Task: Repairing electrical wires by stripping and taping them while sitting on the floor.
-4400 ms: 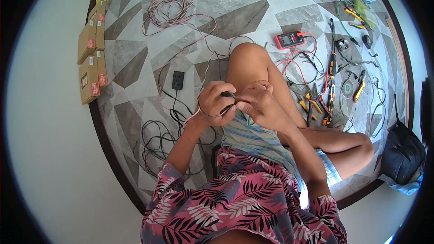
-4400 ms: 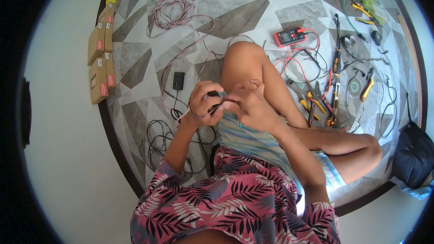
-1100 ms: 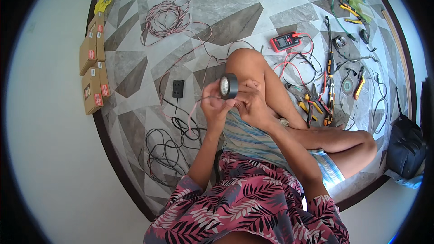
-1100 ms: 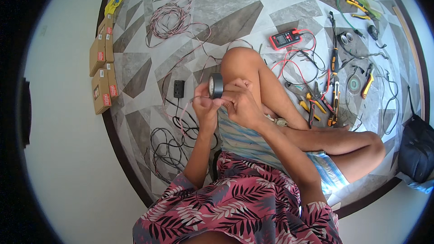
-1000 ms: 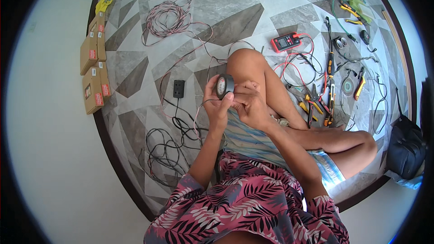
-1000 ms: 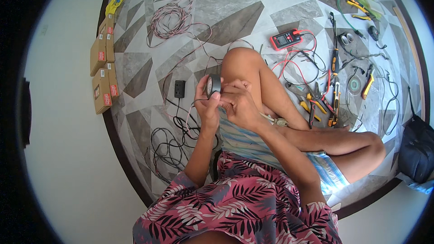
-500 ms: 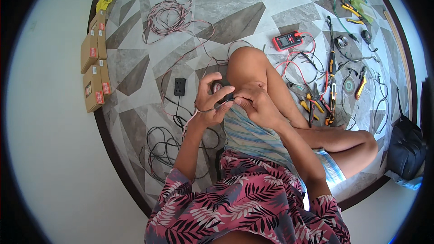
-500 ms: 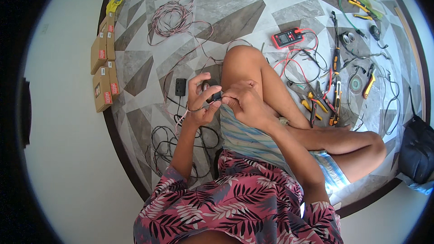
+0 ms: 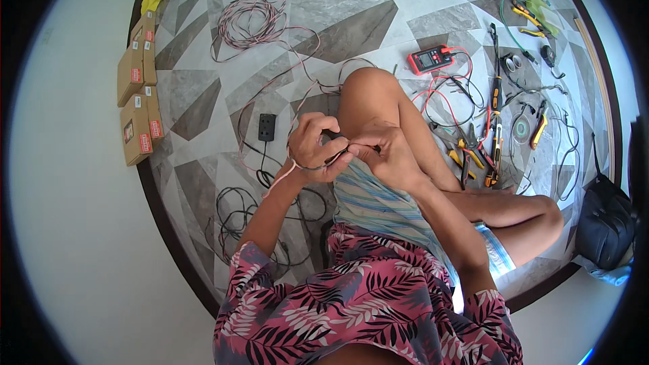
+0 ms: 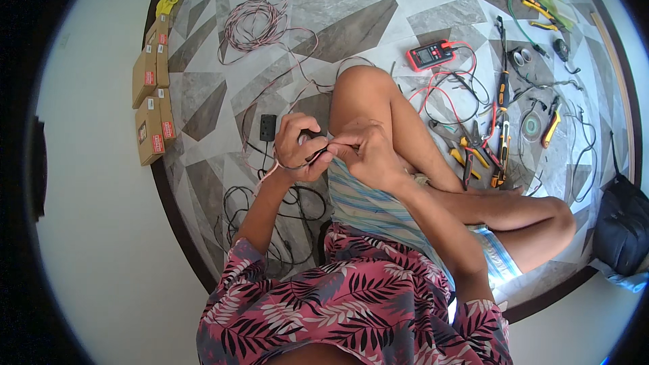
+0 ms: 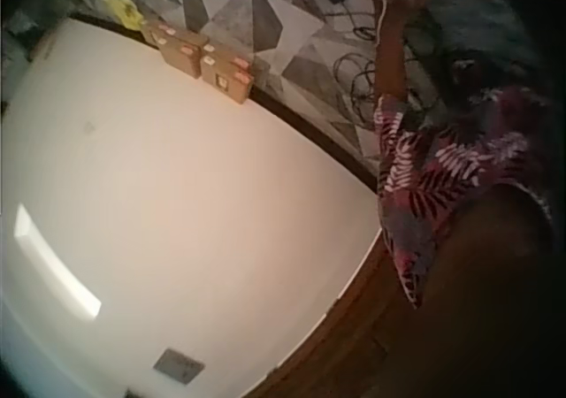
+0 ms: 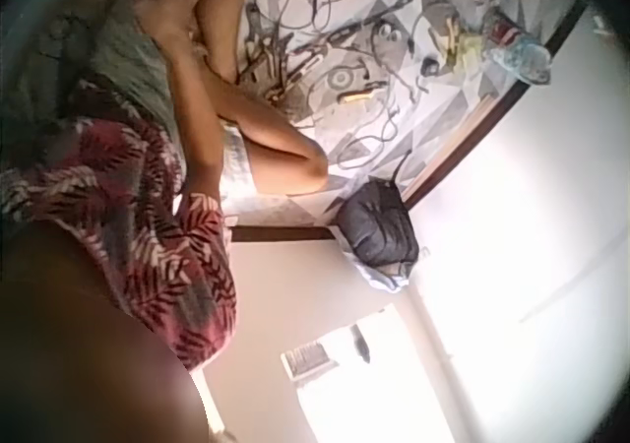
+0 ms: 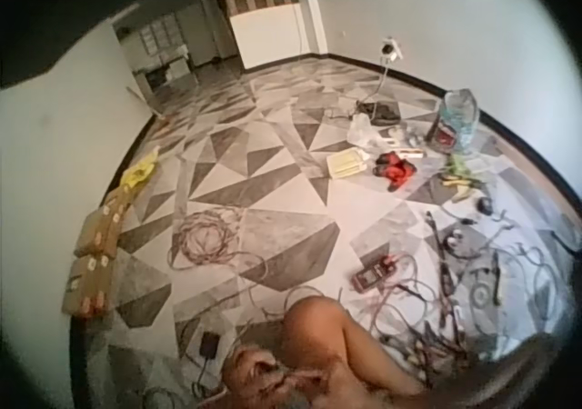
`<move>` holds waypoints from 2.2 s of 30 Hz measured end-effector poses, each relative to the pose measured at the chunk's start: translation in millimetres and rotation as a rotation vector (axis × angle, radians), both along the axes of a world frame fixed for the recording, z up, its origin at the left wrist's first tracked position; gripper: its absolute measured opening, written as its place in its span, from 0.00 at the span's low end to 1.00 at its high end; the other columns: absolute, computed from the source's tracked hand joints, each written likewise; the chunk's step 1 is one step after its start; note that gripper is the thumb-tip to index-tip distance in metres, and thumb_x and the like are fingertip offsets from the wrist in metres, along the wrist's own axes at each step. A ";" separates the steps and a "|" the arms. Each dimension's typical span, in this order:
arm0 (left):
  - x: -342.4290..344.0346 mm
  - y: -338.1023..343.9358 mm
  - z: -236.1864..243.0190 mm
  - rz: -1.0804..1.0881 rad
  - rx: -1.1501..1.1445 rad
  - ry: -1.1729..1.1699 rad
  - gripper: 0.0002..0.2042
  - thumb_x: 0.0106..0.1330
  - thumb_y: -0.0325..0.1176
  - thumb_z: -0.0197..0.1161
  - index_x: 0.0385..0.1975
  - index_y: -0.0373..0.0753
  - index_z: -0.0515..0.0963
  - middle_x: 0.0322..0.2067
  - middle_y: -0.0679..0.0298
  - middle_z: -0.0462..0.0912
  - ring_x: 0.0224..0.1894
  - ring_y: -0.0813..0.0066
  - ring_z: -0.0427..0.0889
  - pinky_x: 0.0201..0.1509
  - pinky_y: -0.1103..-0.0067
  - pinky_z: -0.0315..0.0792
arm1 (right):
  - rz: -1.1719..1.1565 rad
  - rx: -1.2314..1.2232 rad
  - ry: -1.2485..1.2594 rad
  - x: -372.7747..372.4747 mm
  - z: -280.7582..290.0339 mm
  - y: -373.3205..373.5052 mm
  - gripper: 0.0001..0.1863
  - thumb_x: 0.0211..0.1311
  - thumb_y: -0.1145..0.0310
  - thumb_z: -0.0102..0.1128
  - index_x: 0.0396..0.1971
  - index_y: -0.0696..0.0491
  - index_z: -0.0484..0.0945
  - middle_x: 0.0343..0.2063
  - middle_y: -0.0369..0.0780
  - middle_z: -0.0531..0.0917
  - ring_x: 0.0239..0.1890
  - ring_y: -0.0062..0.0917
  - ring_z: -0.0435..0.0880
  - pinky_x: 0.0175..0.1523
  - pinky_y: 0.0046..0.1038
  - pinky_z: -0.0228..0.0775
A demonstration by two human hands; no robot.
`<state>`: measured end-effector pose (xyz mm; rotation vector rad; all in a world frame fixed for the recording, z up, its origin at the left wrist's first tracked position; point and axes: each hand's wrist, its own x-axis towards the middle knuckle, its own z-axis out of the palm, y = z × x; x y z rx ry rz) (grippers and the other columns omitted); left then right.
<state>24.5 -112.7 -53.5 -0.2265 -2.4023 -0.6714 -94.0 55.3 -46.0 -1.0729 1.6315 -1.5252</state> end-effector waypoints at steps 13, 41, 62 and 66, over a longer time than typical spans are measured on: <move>50.1 59.0 16.0 -0.268 2.086 -0.306 0.28 0.72 0.37 0.60 0.69 0.33 0.63 0.56 0.58 0.72 0.56 0.72 0.75 0.58 0.77 0.74 | -0.248 -0.010 0.299 11.6 -34.1 -8.6 0.02 0.53 0.74 0.66 0.28 0.52 0.85 0.24 0.36 0.82 0.34 0.33 0.78 0.48 0.37 0.59; 3.8 2.3 1.7 -0.084 0.154 -0.071 0.12 0.58 0.37 0.70 0.39 0.40 0.80 0.46 0.60 0.79 0.45 0.55 0.78 0.46 0.66 0.75 | 0.016 0.095 -0.212 2.5 -1.8 10.4 0.03 0.57 0.74 0.68 0.29 0.57 0.86 0.25 0.44 0.84 0.34 0.35 0.78 0.44 0.33 0.68; 28.4 36.9 78.4 0.472 0.112 -0.428 0.30 0.57 0.37 0.77 0.59 0.38 0.73 0.42 0.50 0.84 0.43 0.58 0.86 0.48 0.71 0.79 | -0.063 -0.093 0.620 -4.3 -30.0 5.3 0.17 0.39 0.76 0.65 0.33 0.48 0.88 0.32 0.43 0.84 0.40 0.38 0.78 0.47 0.42 0.61; 23.6 35.9 39.3 0.424 0.513 -0.456 0.32 0.61 0.44 0.73 0.60 0.36 0.67 0.37 0.56 0.87 0.39 0.63 0.88 0.43 0.71 0.79 | -0.069 -0.066 0.586 0.2 -16.0 14.7 0.09 0.45 0.74 0.67 0.28 0.45 0.86 0.27 0.36 0.80 0.39 0.35 0.77 0.49 0.41 0.59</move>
